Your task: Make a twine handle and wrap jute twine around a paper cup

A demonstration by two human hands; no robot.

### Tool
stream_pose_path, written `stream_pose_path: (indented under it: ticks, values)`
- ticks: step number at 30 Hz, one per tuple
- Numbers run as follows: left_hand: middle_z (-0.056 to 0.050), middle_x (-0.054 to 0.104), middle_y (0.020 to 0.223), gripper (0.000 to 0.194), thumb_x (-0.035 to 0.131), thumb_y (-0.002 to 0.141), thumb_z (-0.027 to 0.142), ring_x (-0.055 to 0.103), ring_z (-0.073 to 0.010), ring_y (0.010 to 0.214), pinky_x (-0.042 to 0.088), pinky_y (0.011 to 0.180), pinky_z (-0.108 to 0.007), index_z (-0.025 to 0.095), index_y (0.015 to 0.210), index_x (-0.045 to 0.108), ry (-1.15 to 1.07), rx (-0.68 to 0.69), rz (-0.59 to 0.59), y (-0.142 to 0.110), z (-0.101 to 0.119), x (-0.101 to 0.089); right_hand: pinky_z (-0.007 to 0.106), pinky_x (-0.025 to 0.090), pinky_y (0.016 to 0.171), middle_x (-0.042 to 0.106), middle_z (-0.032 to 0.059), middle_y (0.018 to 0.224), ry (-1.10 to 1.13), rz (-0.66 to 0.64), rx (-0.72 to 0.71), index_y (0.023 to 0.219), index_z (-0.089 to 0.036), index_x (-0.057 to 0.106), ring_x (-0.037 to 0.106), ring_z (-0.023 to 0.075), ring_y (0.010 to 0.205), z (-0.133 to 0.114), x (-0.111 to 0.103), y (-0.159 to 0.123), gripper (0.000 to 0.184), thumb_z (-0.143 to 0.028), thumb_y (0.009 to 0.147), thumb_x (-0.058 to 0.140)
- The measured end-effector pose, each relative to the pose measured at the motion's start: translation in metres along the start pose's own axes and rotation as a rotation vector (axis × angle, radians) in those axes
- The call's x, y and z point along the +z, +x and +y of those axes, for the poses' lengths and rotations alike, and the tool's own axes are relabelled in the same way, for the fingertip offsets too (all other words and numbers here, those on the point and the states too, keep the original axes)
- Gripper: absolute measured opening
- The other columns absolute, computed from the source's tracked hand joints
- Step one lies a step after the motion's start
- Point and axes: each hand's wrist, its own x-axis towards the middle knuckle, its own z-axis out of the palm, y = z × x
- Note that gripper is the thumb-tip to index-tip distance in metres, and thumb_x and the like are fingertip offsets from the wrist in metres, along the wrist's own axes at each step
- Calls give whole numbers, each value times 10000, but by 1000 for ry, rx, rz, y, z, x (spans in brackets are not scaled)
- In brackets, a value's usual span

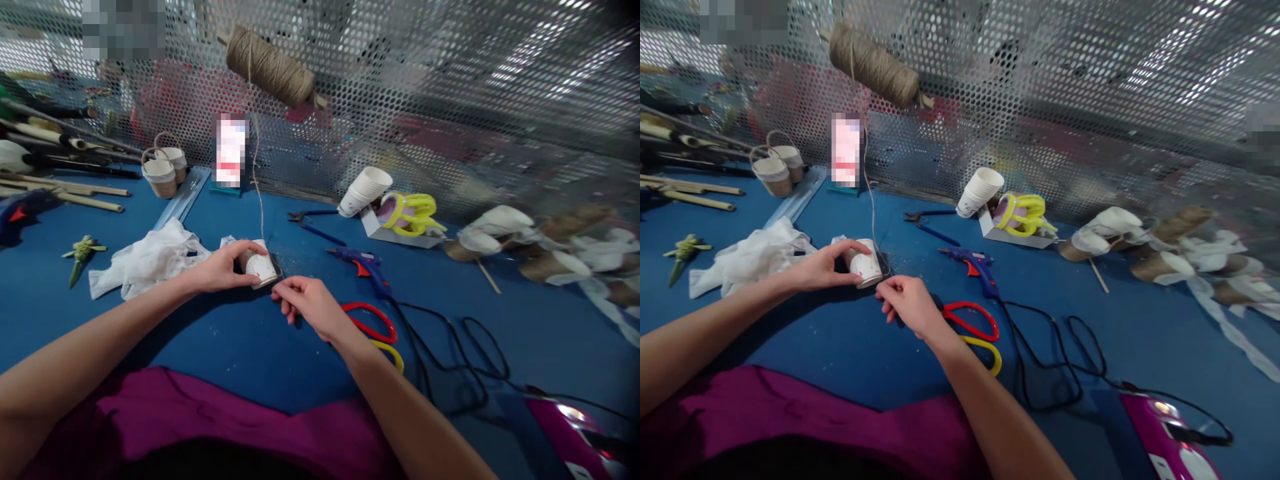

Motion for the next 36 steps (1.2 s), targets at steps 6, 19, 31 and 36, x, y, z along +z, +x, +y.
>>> stream_pose_path:
  ticks: [6,19,31,36]
  values:
    - [-89,597,1073,394,642,704,274,553,-197,920,421,789,-341,163,1058,511,12,2,82,-2,3,8,209,427,413,568,-27,557,179,3,15,779,-145,568,547,81,404,2,19,0,128,-265,735,569]
    - [-117,558,1152,381,505,832,219,523,-216,1055,434,867,-351,166,1199,421,20,115,306,-17,21,31,236,449,484,552,-42,589,208,305,-212,766,-188,505,514,78,459,-7,10,-7,186,-353,751,590]
    - [2,560,756,437,583,772,296,519,-104,639,454,578,-209,213,1182,458,-566,-60,233,-19,46,1,259,466,608,533,5,752,-202,331,-676,723,-211,499,526,122,679,-19,12,-23,98,-210,808,547]
    - [-22,615,827,363,638,713,282,526,-106,628,452,565,-218,191,1054,555,-547,-108,248,-28,55,-4,266,459,621,538,6,752,-309,163,-805,748,-209,517,528,123,680,-20,6,-25,76,-213,800,572]
